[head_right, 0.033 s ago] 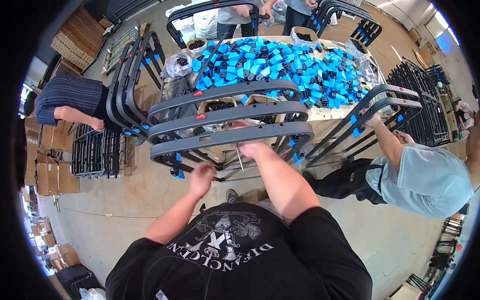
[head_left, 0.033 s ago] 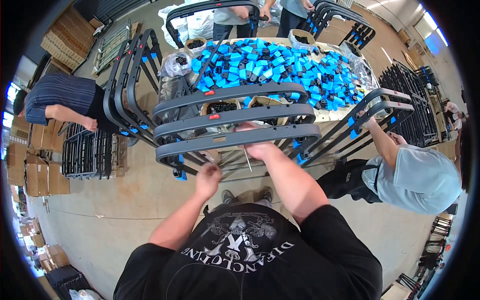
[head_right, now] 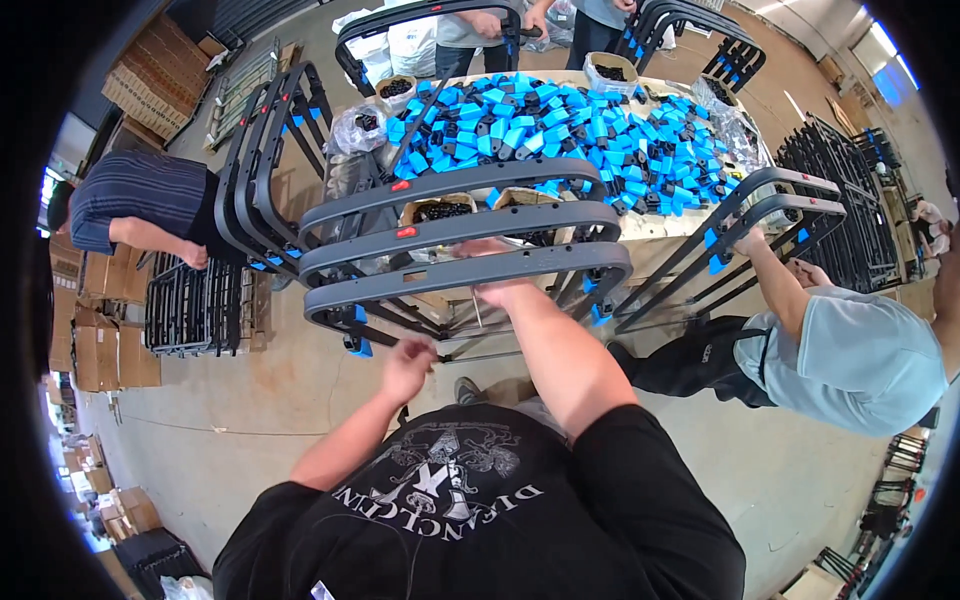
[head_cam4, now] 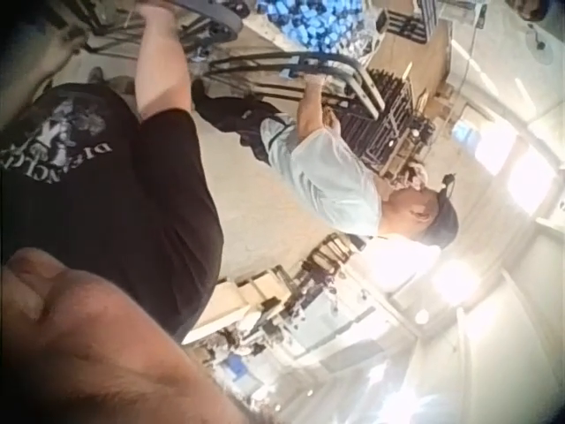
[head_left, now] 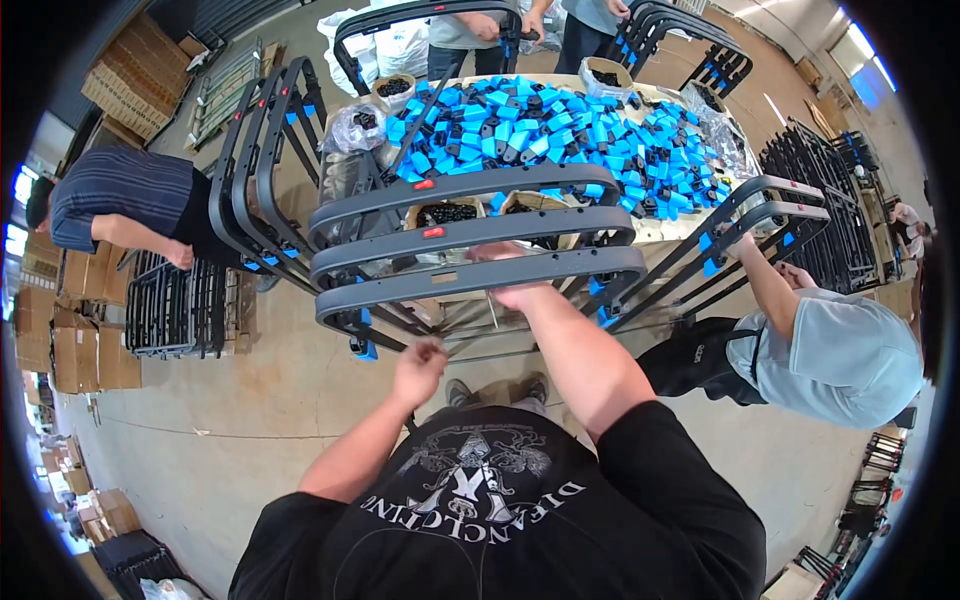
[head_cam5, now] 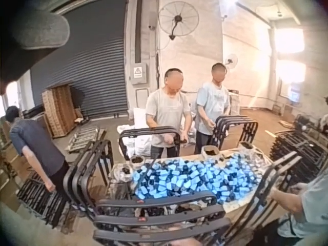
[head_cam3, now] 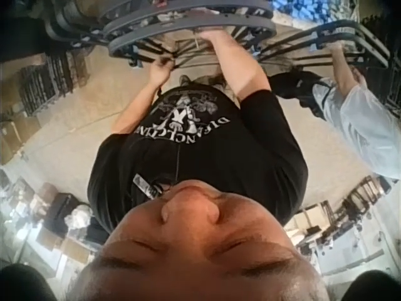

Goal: Assemble metal frames by attaching blue plastic components and trimming them with pliers.

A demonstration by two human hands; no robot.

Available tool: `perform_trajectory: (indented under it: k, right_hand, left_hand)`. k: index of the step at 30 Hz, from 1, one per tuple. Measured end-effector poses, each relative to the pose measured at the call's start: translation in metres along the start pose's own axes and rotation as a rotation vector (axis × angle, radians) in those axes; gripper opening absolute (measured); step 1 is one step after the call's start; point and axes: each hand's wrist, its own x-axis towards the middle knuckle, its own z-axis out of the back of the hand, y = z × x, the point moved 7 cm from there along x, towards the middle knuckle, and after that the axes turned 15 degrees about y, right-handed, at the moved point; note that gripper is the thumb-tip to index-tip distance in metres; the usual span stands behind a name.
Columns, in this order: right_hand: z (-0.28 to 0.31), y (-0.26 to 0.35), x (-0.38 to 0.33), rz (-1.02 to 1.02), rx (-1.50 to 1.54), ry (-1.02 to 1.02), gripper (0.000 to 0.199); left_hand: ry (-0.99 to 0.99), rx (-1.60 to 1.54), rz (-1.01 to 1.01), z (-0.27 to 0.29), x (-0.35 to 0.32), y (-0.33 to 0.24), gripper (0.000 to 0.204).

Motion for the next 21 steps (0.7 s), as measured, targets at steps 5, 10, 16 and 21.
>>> perform_trajectory:
  k: [5, 10, 16, 21]
  right_hand:
    - [-0.039, -0.023, 0.002, -0.14, -0.091, -0.172, 0.021]
    - [-0.056, -0.029, -0.095, 0.146, -0.301, -0.405, 0.024]
    - [0.037, -0.003, -0.245, 0.2, -1.085, -1.099, 0.031]
    - [0.043, 0.066, -0.263, 0.186, -1.529, -1.514, 0.048]
  left_hand:
    - [0.009, 0.005, 0.206, 0.043, -0.071, 0.044, 0.024]
    - [-0.118, -0.054, 0.2, 0.091, -0.094, 0.063, 0.029]
    - [-0.412, 0.325, -0.05, 0.13, -0.071, -0.011, 0.045]
    - [-0.512, 0.45, -0.121, 0.131, -0.05, -0.021, 0.039]
